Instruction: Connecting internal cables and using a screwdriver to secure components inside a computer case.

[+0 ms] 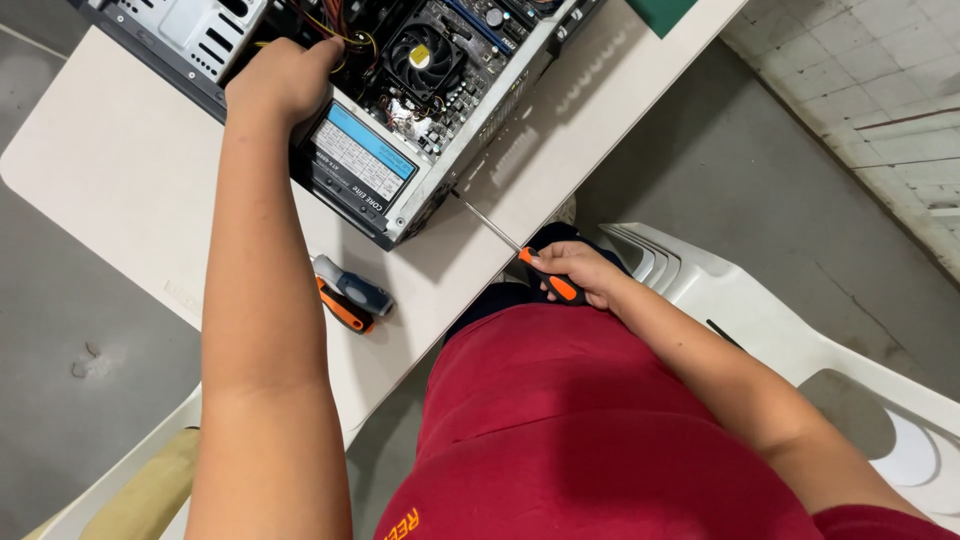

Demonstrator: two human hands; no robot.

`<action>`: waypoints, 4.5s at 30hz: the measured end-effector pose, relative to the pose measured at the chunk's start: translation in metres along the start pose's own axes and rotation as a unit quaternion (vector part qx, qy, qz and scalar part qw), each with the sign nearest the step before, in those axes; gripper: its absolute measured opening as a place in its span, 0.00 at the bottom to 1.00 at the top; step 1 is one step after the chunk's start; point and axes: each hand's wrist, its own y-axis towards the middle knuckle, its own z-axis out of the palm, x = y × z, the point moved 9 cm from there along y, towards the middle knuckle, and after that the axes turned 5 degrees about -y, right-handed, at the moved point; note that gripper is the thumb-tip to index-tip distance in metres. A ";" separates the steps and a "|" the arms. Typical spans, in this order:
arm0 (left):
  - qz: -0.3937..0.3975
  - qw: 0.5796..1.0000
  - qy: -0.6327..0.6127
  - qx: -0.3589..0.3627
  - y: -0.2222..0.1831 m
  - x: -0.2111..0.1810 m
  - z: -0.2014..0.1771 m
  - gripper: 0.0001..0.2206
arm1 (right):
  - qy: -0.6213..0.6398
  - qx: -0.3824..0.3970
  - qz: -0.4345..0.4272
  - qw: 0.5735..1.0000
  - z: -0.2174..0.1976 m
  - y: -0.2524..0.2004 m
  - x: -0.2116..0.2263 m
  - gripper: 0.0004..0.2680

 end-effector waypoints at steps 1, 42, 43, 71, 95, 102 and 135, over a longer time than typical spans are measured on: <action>-0.009 1.000 -0.001 0.001 0.000 0.001 0.000 0.28 | -0.014 -0.012 -0.018 1.000 -0.005 0.007 -0.002 0.04; -0.003 0.998 0.009 -0.059 -0.006 -0.003 -0.006 0.20 | -0.243 -0.044 -0.043 0.968 0.019 -0.017 0.039 0.15; 0.037 0.994 0.013 -0.098 -0.004 -0.004 -0.009 0.20 | -0.265 -0.053 -0.045 0.962 0.020 -0.024 0.046 0.16; 0.196 0.292 -0.920 0.173 -0.220 -0.006 0.114 0.32 | -0.420 0.025 -0.272 0.865 0.066 -0.178 0.138 0.08; 0.205 0.334 -0.909 0.138 -0.242 -0.002 0.131 0.37 | -0.494 -0.092 -0.206 0.839 0.055 -0.217 0.143 0.10; 0.205 0.338 -0.909 0.132 -0.239 -0.006 0.137 0.34 | -0.536 -0.081 -0.172 0.823 0.070 -0.224 0.139 0.11; 0.206 0.401 -0.891 0.050 -0.221 0.002 0.143 0.29 | -0.609 -0.079 -0.129 0.779 0.079 -0.216 0.147 0.13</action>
